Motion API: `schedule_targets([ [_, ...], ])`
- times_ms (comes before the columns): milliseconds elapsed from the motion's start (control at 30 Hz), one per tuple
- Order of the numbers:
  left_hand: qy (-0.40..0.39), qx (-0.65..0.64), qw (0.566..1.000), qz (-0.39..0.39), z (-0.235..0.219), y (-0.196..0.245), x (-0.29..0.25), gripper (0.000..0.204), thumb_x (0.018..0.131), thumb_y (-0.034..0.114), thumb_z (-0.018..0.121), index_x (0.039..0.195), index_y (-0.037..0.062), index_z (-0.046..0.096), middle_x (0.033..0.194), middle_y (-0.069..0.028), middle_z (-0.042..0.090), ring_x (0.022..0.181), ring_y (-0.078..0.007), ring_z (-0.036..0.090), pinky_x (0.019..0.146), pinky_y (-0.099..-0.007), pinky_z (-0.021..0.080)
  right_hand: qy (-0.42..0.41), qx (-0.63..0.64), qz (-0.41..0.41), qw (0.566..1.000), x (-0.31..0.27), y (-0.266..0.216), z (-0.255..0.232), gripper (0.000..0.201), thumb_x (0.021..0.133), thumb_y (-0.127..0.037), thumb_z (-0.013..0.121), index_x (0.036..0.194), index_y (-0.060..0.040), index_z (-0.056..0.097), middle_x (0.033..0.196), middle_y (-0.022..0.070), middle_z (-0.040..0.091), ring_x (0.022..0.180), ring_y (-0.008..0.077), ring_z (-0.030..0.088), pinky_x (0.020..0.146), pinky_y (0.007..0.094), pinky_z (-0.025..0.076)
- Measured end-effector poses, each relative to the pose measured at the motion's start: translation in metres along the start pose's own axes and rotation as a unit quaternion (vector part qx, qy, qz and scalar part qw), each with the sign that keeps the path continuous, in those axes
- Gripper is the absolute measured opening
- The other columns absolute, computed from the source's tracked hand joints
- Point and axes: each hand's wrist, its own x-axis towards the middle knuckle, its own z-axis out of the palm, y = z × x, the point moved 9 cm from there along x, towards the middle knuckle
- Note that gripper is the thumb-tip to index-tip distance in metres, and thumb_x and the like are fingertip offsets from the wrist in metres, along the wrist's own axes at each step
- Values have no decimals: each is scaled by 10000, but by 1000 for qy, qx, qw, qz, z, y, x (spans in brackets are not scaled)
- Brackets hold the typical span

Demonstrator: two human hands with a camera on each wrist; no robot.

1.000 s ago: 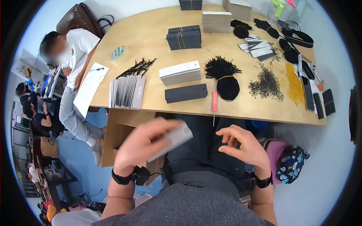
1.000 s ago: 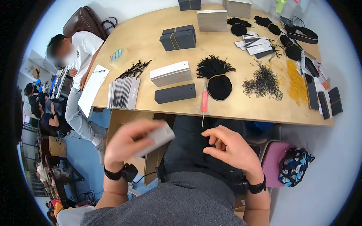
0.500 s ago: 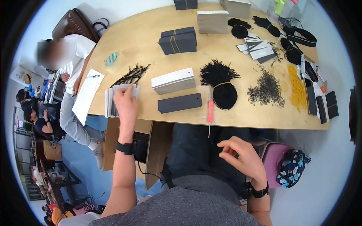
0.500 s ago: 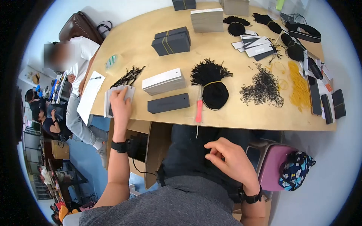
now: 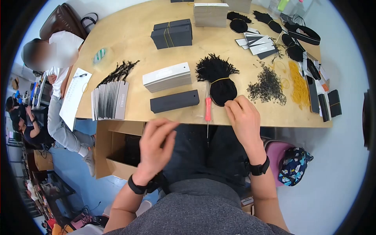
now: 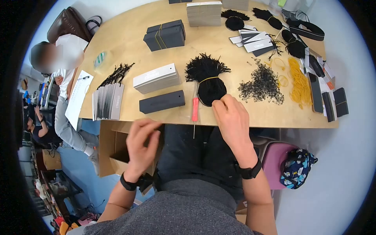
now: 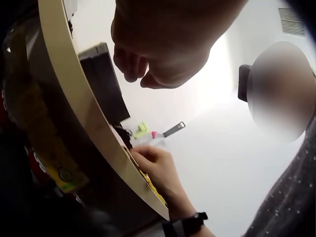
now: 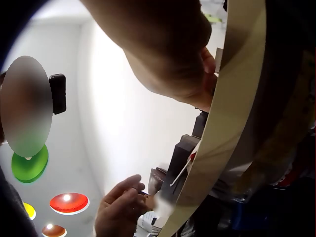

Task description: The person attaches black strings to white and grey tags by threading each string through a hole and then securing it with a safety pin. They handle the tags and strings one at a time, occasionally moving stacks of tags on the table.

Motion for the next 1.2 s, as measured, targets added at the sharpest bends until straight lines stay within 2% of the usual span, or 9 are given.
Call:
schedule_targets([
  [133, -68, -117, 991, 3, 31, 24, -2, 275, 842, -101, 640, 1078, 20, 714, 963, -110, 638, 843, -191, 646, 691, -283, 516, -16, -4, 0, 1000, 0, -5, -1, 109, 792, -52, 713, 846, -59, 619, 803, 78, 519, 714, 271, 575, 643, 376, 478],
  [233, -158, -260, 945, -121, 60, 20, -4, 247, 929, -43, 587, 1149, 3, 690, 979, -108, 678, 835, -175, 677, 718, -276, 540, 9, 9, -3, 1000, -4, -14, -12, 124, 772, -48, 719, 849, -58, 622, 792, 77, 517, 709, 275, 573, 639, 375, 477],
  [333, -275, -413, 811, -308, 101, 6, -13, 385, 1074, 224, 435, 1272, -71, 585, 1097, -162, 698, 929, -209, 704, 809, -299, 566, 19, 32, -22, 999, -10, -28, -24, 137, 759, -54, 725, 853, -56, 624, 784, 72, 518, 699, 269, 570, 616, 374, 465],
  [467, -299, -547, 695, -358, 133, 4, -15, 414, 1072, 270, 442, 1258, -68, 595, 1067, -156, 700, 976, -211, 689, 873, -321, 548, 5, 36, -102, 994, -28, -58, -36, 183, 722, -60, 734, 869, -57, 625, 784, 53, 520, 683, 225, 558, 569, 348, 427],
  [667, -269, -568, 652, -424, 140, 0, -13, 361, 1047, 247, 506, 1229, -43, 620, 955, -87, 696, 877, -179, 673, 824, -307, 543, -42, 95, -152, 983, -56, -90, -37, 184, 703, -65, 714, 856, -55, 613, 769, 38, 488, 670, 191, 537, 562, 314, 398],
  [833, -236, -566, 651, -448, 139, -10, -11, 329, 1035, 229, 538, 1217, -27, 635, 866, -32, 664, 757, -134, 609, 701, -264, 498, -106, 170, -176, 964, -78, -112, -18, 175, 715, -85, 707, 850, -64, 597, 768, 31, 463, 675, 180, 519, 573, 307, 390],
  [967, -239, -529, 709, -399, 131, -13, -10, 290, 1028, 195, 553, 1152, -42, 666, 800, -12, 621, 690, -82, 510, 632, -219, 418, -118, 235, -134, 955, -74, -107, -15, 168, 767, -115, 748, 870, -72, 622, 811, 43, 545, 700, 187, 574, 587, 307, 443],
  [1100, -220, -485, 774, -343, 117, -9, -10, 243, 1021, 144, 553, 1085, -42, 696, 770, -4, 605, 681, -54, 468, 621, -195, 382, -33, 272, 119, 954, -48, -45, -40, 195, 820, -37, 750, 995, -21, 666, 893, 99, 605, 713, 186, 611, 607, 285, 488],
  [1200, -225, -462, 791, -332, 108, -5, -12, 228, 1017, 132, 552, 1071, -26, 707, 770, -4, 612, 689, -53, 479, 629, -194, 378, -28, 279, 185, 942, -38, -15, -39, 174, 868, -64, 732, 1013, -3, 655, 884, 62, 585, 695, 113, 562, 613, 241, 453],
])
